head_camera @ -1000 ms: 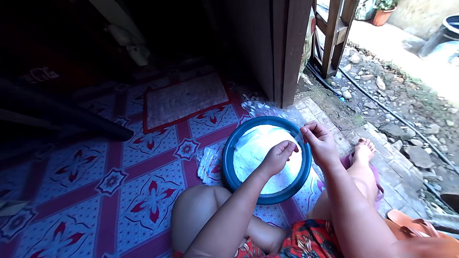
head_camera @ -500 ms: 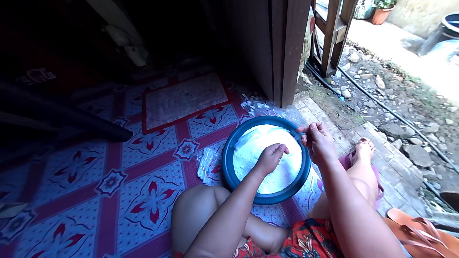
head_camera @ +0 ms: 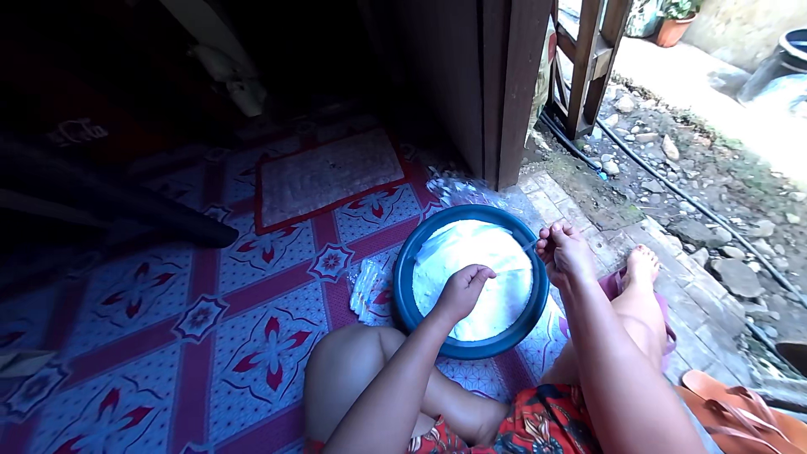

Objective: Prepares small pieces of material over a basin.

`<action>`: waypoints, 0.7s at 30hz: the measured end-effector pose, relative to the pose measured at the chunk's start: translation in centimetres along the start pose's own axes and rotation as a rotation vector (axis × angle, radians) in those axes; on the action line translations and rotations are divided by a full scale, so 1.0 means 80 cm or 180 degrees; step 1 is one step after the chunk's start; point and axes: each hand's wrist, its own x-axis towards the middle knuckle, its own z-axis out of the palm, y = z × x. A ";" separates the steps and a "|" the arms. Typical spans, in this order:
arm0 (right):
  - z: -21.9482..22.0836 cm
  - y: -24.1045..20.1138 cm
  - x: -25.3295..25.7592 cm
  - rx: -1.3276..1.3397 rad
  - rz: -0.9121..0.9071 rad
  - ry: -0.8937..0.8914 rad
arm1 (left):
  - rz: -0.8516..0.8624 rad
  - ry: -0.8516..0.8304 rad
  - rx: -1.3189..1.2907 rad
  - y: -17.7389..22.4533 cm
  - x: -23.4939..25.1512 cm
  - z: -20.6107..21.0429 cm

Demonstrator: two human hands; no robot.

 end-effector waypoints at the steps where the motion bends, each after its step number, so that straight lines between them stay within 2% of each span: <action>1: 0.000 0.000 0.001 0.0055 0.0064 0.0065 | -0.0010 -0.0018 -0.0045 0.001 -0.001 -0.001; 4: 0.003 0.001 0.002 0.0083 0.0058 0.0167 | -0.0057 -0.0254 0.0008 -0.001 -0.002 -0.003; 6: 0.003 0.003 0.001 0.0035 -0.0008 0.0103 | 0.0083 -0.0554 0.0527 -0.002 -0.003 -0.009; 8: 0.002 0.004 -0.002 0.0022 -0.0109 -0.0083 | 0.0228 -0.0850 0.1089 0.000 -0.003 -0.014; 11: 0.000 0.004 -0.012 0.0135 -0.0284 -0.0578 | 0.0499 -0.0983 0.1572 0.008 -0.004 -0.020; 13: -0.001 0.002 -0.022 0.0203 -0.0434 -0.1043 | 0.0558 -0.0854 0.1812 0.013 -0.003 -0.023; 17: 0.002 0.003 -0.046 0.0310 -0.0526 -0.2130 | 0.0293 -0.0366 0.2159 0.027 0.002 -0.029; 19: 0.008 0.009 -0.060 0.0260 -0.0289 -0.2550 | 0.0079 -0.0009 0.1685 0.032 0.006 -0.029; 21: 0.012 0.025 -0.075 0.0074 0.0159 -0.2728 | -0.0131 0.0385 0.0889 0.036 0.012 -0.026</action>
